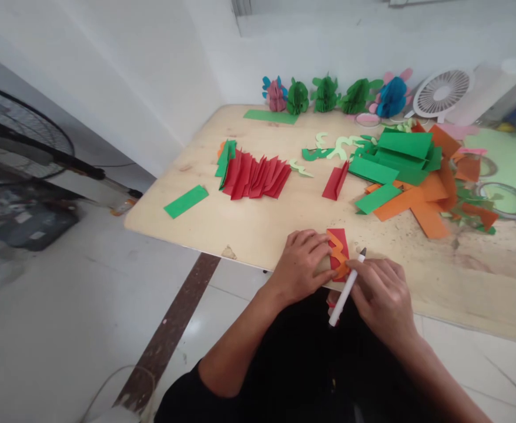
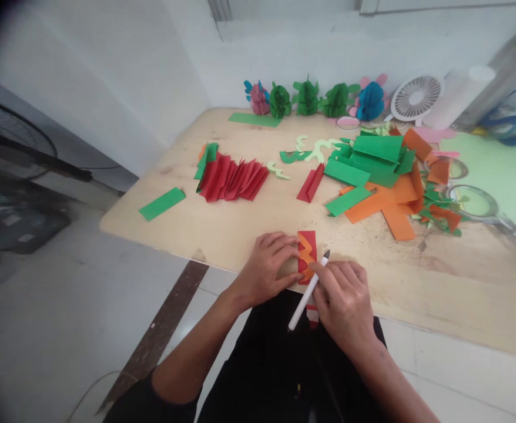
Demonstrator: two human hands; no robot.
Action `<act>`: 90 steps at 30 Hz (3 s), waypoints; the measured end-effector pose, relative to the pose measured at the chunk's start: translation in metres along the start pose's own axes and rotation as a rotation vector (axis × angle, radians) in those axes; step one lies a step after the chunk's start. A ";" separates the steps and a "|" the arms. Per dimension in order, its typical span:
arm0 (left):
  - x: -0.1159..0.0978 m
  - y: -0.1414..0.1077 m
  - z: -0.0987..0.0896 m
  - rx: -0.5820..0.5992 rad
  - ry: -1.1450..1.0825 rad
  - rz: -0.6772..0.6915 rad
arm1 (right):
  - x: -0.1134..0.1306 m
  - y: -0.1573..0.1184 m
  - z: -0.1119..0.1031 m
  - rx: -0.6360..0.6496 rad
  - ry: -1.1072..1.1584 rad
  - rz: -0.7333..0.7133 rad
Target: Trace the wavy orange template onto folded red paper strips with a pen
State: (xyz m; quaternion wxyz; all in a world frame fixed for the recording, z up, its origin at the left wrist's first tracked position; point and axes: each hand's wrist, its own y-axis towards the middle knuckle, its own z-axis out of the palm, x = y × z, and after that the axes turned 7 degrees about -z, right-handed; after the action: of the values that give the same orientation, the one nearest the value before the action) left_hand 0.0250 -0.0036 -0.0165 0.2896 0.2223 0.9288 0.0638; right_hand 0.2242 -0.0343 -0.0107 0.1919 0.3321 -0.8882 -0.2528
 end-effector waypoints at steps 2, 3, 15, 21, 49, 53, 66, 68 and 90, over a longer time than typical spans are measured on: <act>-0.001 -0.001 -0.001 -0.001 0.004 0.000 | 0.000 0.000 0.000 0.002 0.002 -0.001; -0.002 -0.001 -0.001 0.001 0.005 -0.003 | 0.000 -0.001 0.000 0.004 0.005 0.000; -0.003 -0.003 -0.004 0.009 -0.010 -0.004 | -0.002 0.017 -0.011 -0.054 0.432 0.467; -0.004 -0.002 -0.007 0.025 -0.007 -0.005 | -0.014 0.045 0.004 0.025 0.643 0.568; 0.003 0.003 -0.010 0.057 -0.056 0.078 | -0.022 0.062 0.015 0.041 0.657 0.684; 0.003 0.003 -0.010 0.069 -0.035 0.074 | -0.021 0.063 0.020 0.054 0.655 0.668; 0.004 0.003 -0.011 0.088 -0.029 0.075 | -0.020 0.063 0.024 0.063 0.540 0.631; 0.004 0.003 -0.010 0.086 -0.030 0.076 | -0.019 0.063 0.024 0.060 0.522 0.622; 0.005 0.002 -0.007 0.041 -0.010 0.089 | -0.013 0.049 0.012 0.041 0.351 0.463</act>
State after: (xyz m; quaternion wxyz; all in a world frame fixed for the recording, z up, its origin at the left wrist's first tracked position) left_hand 0.0180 0.0002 -0.0122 0.2867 0.2697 0.9175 0.0566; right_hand 0.2032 0.0107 0.0054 0.3886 0.1629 -0.8985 -0.1231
